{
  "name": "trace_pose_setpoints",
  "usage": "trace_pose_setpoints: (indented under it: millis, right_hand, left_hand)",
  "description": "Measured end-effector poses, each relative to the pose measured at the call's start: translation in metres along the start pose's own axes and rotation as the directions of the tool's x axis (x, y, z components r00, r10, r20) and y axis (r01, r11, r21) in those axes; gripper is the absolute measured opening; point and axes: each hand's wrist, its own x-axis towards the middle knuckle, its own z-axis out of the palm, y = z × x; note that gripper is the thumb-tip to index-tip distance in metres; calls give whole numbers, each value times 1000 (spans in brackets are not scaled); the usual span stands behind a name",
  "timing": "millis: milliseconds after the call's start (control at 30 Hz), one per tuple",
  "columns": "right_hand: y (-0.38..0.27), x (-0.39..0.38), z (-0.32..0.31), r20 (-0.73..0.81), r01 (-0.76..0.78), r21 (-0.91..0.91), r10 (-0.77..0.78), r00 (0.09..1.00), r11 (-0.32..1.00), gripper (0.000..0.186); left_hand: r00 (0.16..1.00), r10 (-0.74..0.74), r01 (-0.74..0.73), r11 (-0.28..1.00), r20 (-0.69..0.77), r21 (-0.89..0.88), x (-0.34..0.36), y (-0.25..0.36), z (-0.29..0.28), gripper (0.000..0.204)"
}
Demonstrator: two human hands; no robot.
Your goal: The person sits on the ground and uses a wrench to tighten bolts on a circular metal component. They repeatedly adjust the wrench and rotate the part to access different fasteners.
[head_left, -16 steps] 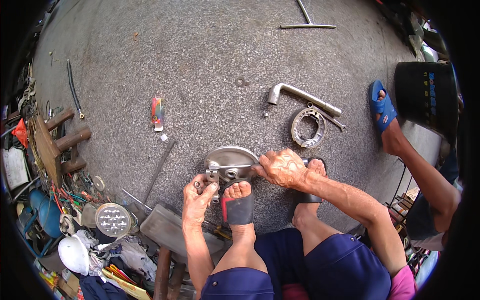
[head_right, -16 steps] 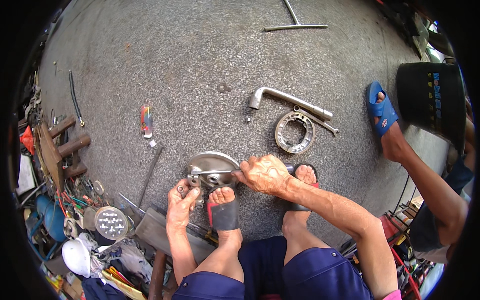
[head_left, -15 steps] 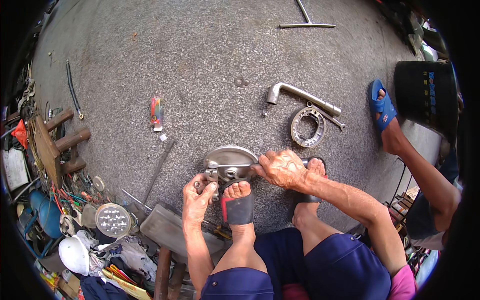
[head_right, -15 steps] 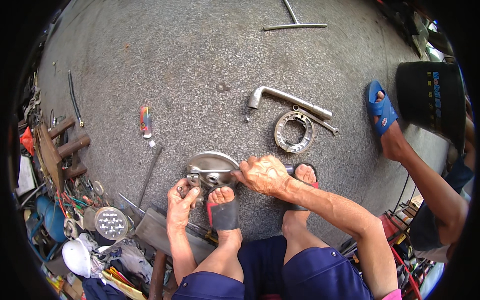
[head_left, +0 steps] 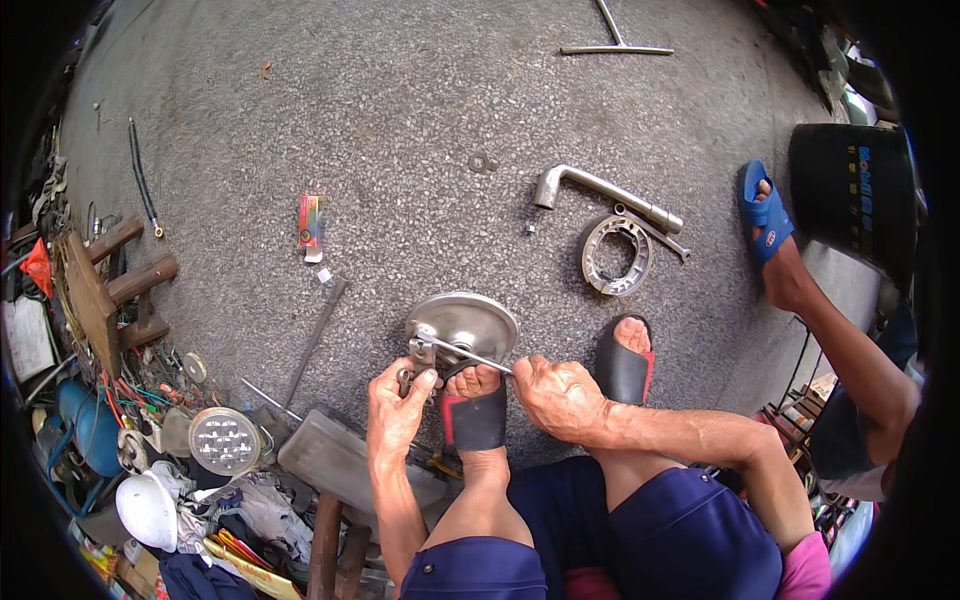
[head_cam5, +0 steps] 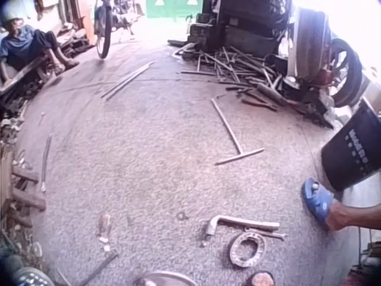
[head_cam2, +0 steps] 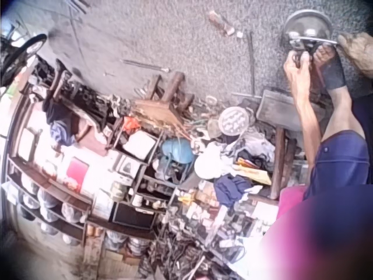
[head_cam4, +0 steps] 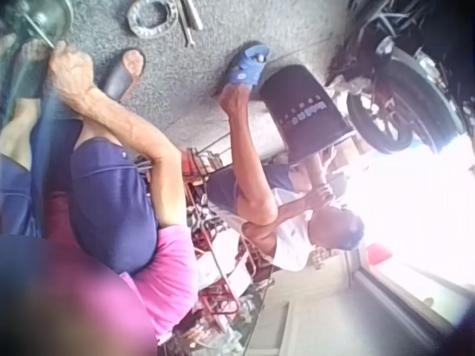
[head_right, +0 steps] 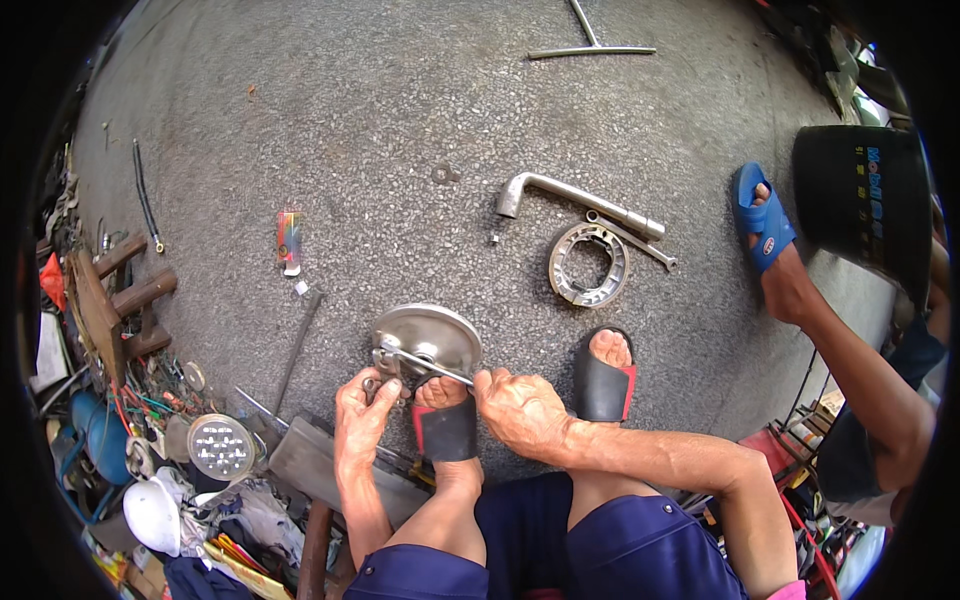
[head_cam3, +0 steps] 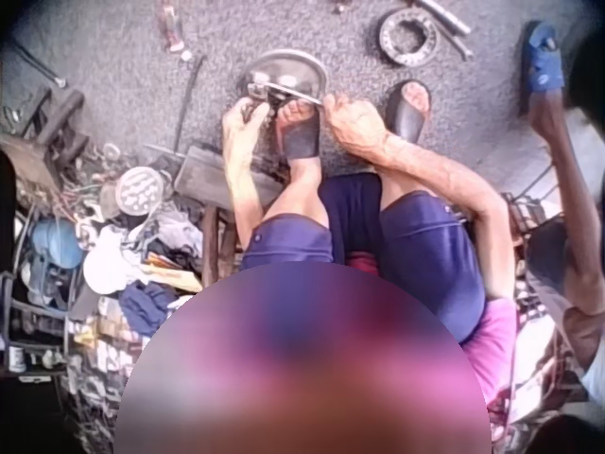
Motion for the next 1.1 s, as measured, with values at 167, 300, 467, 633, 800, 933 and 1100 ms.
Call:
trace_pose_setpoints:
  millis: [167, 300, 467, 633, 800, 933, 1100]
  right_hand:
    - [8, 4, 14, -51, -16, 192, 26, 998, 981, 25]
    - [11, 6, 17, -73, 0, 193, 15, 997, 981, 21]
    - [9, 5, 7, -33, -37, 41, 38, 999, 998, 12]
    - [4, 6, -11, -4, -16, -56, 15, 1000, 998, 11]
    - [1, 8, -27, 31, 1, -156, 4, 1000, 988, 14]
    - [18, 11, -15, -9, 36, -140, -37, 999, 990, 12]
    - [18, 12, -12, -15, 18, -58, -19, 1000, 998, 11]
  left_hand:
    - [1000, -19, 18, 999, 23, 41, 3, -3, -2, 14]
    - [997, -65, 68, 991, 34, -111, 1, -29, -7, 17]
    - [997, -63, 64, 998, -33, 12, -11, -25, -5, 17]
    - [992, 87, -92, 994, -91, -51, -4, -44, 5, 19]
    - [993, 78, -83, 995, -90, -61, -6, -41, 4, 24]
    - [998, 39, -38, 999, -54, 21, -24, -22, 3, 20]
    - [1000, -30, 30, 991, 1, -127, -20, -33, -2, 14]
